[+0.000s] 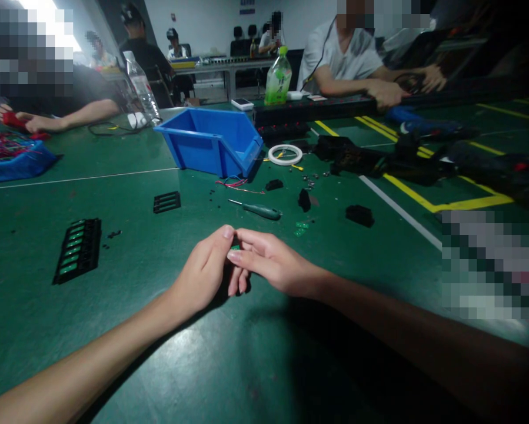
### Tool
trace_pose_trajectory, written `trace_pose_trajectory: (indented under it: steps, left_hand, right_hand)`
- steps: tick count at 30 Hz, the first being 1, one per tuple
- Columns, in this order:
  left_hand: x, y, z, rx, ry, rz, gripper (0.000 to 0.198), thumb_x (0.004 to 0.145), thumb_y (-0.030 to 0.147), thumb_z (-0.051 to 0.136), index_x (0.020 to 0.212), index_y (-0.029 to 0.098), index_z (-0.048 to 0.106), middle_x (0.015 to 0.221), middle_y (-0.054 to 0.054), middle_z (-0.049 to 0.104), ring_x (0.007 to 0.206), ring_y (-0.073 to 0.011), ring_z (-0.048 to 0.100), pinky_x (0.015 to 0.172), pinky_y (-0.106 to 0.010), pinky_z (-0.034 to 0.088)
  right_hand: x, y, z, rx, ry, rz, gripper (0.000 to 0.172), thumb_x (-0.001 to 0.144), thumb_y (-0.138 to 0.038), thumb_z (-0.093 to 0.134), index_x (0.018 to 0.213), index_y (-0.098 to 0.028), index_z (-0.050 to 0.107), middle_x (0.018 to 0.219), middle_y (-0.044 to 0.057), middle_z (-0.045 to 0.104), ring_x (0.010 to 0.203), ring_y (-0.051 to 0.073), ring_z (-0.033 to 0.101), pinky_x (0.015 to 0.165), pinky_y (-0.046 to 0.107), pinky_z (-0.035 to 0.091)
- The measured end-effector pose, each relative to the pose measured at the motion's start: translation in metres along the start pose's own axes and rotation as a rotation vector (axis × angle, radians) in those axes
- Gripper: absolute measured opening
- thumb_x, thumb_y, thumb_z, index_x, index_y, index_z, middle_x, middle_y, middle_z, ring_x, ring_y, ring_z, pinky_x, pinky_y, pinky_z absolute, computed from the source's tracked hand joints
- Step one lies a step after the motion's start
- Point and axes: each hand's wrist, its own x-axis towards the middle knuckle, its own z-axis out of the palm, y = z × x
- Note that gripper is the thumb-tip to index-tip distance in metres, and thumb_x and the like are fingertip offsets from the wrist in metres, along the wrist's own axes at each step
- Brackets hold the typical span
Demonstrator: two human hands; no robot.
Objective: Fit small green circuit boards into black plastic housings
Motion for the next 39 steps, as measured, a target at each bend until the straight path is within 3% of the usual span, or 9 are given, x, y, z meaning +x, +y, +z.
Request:
trace_pose_trajectory:
  steps: [39]
  left_hand:
    - [-0.0002,0.0005,-0.0004,0.038,-0.010,0.000,0.050,0.112,0.046,0.025,0.086,0.018,0.056,0.053,0.003,0.062,0.050,-0.0111,0.060,0.061,-0.024,0.049]
  right_hand:
    - [0.0012,0.0013,-0.0001,0.004,-0.006,-0.020,0.024,0.105,-0.028,0.052,0.122,-0.011,0.054,0.076,0.002,0.068,0.063,0.013,0.070,0.059,0.023,0.056]
